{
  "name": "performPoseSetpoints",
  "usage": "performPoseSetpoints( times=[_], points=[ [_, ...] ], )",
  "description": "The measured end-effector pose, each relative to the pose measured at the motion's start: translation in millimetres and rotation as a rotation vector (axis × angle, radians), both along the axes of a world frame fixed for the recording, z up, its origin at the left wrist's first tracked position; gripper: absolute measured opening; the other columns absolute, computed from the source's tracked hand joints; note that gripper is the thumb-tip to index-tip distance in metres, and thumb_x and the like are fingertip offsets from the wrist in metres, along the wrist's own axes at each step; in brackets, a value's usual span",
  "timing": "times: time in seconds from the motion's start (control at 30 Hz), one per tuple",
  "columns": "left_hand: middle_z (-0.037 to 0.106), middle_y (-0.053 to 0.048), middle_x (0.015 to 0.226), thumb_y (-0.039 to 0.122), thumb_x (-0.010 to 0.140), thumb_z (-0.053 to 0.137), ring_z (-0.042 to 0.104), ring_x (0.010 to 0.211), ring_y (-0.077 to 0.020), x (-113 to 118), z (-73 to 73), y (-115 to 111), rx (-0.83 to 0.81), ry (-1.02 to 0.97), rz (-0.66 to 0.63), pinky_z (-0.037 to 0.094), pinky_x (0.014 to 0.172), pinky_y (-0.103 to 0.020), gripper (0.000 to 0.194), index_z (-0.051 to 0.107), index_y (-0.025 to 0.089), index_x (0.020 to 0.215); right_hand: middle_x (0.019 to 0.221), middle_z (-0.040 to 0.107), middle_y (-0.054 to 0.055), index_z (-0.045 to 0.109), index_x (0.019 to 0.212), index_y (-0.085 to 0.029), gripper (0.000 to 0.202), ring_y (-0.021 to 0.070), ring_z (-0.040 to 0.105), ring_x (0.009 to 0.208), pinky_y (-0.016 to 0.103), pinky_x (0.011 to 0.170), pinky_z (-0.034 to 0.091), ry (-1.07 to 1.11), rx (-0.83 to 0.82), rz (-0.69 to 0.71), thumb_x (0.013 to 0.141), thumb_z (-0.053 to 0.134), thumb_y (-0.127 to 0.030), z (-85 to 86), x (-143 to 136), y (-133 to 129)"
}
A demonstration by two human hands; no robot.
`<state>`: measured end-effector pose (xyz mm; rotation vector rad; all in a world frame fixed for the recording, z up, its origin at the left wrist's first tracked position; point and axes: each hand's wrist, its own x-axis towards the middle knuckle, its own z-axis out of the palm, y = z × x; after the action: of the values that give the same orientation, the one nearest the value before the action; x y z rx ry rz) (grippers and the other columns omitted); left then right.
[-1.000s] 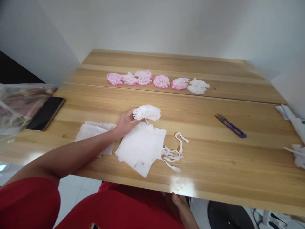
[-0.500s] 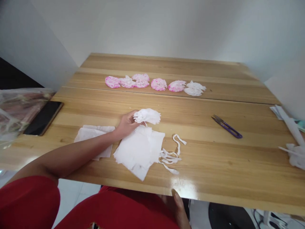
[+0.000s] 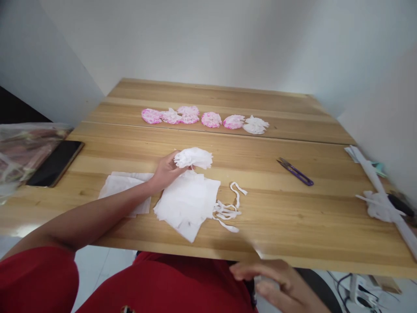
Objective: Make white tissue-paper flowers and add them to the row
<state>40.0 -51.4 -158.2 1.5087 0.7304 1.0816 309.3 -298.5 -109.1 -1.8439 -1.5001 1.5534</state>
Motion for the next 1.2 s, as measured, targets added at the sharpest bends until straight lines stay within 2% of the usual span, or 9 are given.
performPoseSetpoints(
  times=[0.1,0.2,0.3,0.4,0.5,0.6,0.7,0.97,1.2],
  points=[
    [0.068,-0.004,0.086,0.021,0.073,0.070,0.066,0.081,-0.0136,0,5.6,-3,0.006,-0.018,0.005,0.052,0.077,-0.024,0.023,0.060,0.014,0.091,0.107,0.075,0.010,0.078,0.099,-0.030,0.034,0.0315,0.068,0.099,0.043,0.087,0.055,-0.033,0.265,-0.086,0.075,0.068,-0.052,20.9,-7,53],
    [0.069,-0.006,0.094,0.022,0.069,0.073,0.066,0.087,-0.0155,1,7.9,-5,-0.013,-0.033,0.026,0.052,0.080,-0.026,0.030,0.060,0.014,0.096,0.124,0.067,0.010,0.062,0.128,-0.029,0.058,0.0272,0.065,0.100,0.044,0.086,0.054,-0.016,0.511,-0.236,0.073,0.071,-0.047,15.5,-32,114],
    [0.070,-0.007,0.099,0.025,0.066,0.076,0.066,0.089,-0.0166,2,9.4,-5,-0.031,-0.054,0.036,0.053,0.080,-0.026,0.036,0.061,0.014,0.097,0.133,0.059,0.012,0.043,0.144,-0.026,0.080,0.0239,0.060,0.105,0.039,0.081,0.054,0.041,0.639,-0.188,0.071,0.074,-0.041,3.6,-57,160],
    [0.071,-0.006,0.091,0.025,0.064,0.076,0.066,0.082,-0.0155,3,11.1,-5,-0.053,-0.069,0.012,0.053,0.074,-0.025,0.034,0.062,0.013,0.093,0.125,0.062,0.013,0.050,0.136,-0.019,0.078,0.0218,0.062,0.094,0.035,0.075,0.053,0.011,0.653,-0.101,0.066,0.079,-0.039,-3.5,-76,184],
    [0.069,-0.003,0.082,0.023,0.064,0.075,0.064,0.076,-0.0132,4,11.5,-6,-0.060,-0.091,0.008,0.051,0.071,-0.023,0.027,0.061,0.013,0.086,0.102,0.069,0.008,0.064,0.110,-0.017,0.049,0.0192,0.062,0.082,0.033,0.073,0.050,0.010,0.724,-0.138,0.069,0.077,-0.039,-9.5,-89,194],
    [0.067,-0.002,0.081,0.022,0.065,0.073,0.062,0.072,-0.0118,6,10.1,-5,-0.076,-0.094,0.016,0.051,0.068,-0.022,0.026,0.060,0.013,0.086,0.083,0.066,0.002,0.065,0.084,-0.017,0.021,0.0160,0.058,0.074,0.029,0.068,0.046,0.073,0.845,-0.193,0.075,0.069,-0.036,-17.3,-95,201],
    [0.065,-0.001,0.077,0.021,0.065,0.073,0.060,0.068,-0.0113,6,8.1,-4,-0.083,-0.047,0.000,0.050,0.065,-0.022,0.024,0.058,0.014,0.083,0.069,0.057,-0.002,0.060,0.070,-0.018,0.017,0.0127,0.051,0.065,0.025,0.061,0.040,0.080,0.901,-0.203,0.076,0.066,-0.033,-24.2,-96,205],
    [0.069,-0.006,0.096,0.016,0.074,0.064,0.064,0.086,-0.0151,0,6.4,-3,0.163,0.166,0.011,0.050,0.075,-0.023,0.026,0.064,0.015,0.100,0.070,0.058,-0.004,0.059,0.070,-0.020,0.005,0.0134,0.052,0.065,0.026,0.064,0.041,0.030,0.981,-0.198,0.073,0.063,-0.021,-29.0,-87,201],
    [0.066,-0.008,0.113,0.012,0.081,0.055,0.062,0.101,-0.0152,-3,8.1,4,0.265,0.214,0.103,0.051,0.081,-0.023,0.031,0.063,0.018,0.110,0.073,0.061,0.000,0.060,0.076,-0.022,0.008,0.0176,0.056,0.068,0.031,0.065,0.044,-0.049,1.003,-0.230,0.082,0.061,-0.027,-30.1,-78,195]
  ],
)
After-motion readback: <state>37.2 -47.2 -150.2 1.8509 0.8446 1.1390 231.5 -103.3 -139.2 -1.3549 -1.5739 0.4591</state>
